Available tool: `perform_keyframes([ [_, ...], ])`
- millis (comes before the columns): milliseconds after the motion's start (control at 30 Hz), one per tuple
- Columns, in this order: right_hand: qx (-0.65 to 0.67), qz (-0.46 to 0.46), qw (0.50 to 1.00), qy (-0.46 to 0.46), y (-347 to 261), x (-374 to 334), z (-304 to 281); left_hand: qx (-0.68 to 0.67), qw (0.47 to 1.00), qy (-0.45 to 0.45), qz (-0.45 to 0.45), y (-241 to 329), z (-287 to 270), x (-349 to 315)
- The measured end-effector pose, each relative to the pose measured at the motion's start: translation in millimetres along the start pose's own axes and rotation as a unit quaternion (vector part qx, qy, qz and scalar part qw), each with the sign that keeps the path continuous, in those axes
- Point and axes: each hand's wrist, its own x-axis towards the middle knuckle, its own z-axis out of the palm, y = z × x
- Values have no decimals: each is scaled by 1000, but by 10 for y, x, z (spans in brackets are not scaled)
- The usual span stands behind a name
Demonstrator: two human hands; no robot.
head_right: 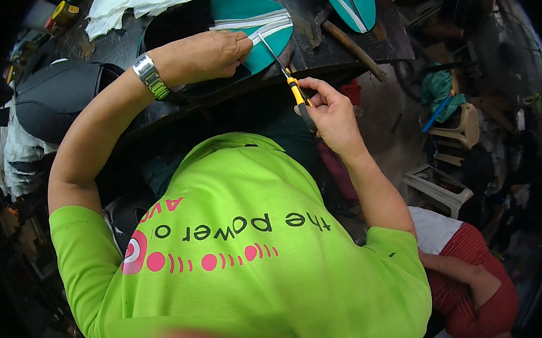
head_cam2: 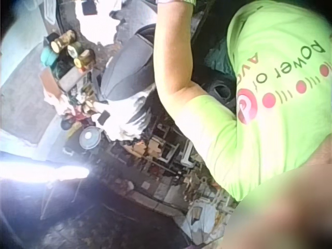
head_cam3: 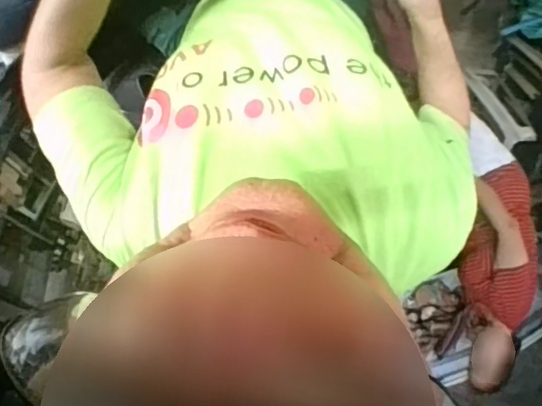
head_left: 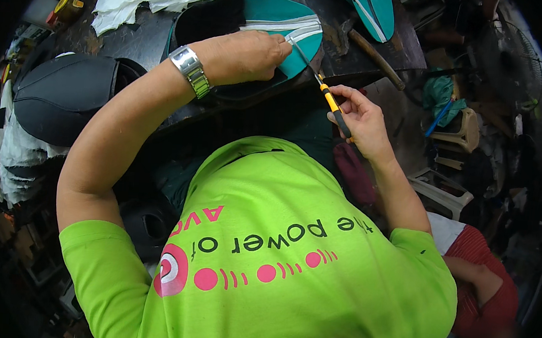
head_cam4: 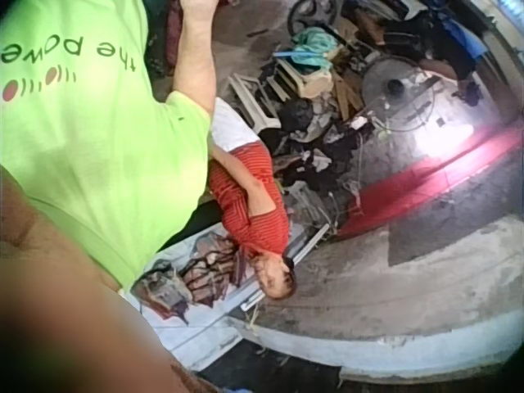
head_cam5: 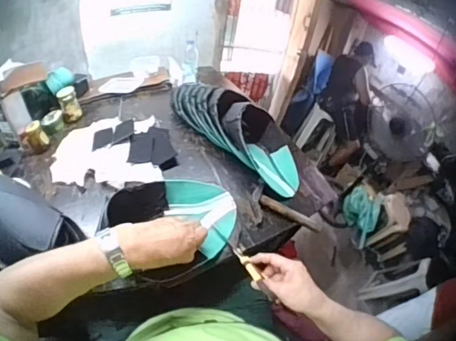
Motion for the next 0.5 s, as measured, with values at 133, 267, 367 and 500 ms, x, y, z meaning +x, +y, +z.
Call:
perform_keyframes([
  [133,-47,-43,998,-6,-22,-26,-16,1,998,57,34,17,36,-100],
  [267,-110,-40,993,-15,-92,-53,-28,72,993,90,-17,334,159,-325],
  [367,-124,-50,991,-8,-125,-82,0,101,977,184,-32,595,310,-579],
  [500,-113,-10,993,-21,-169,-121,7,135,971,198,-7,445,381,-721],
])
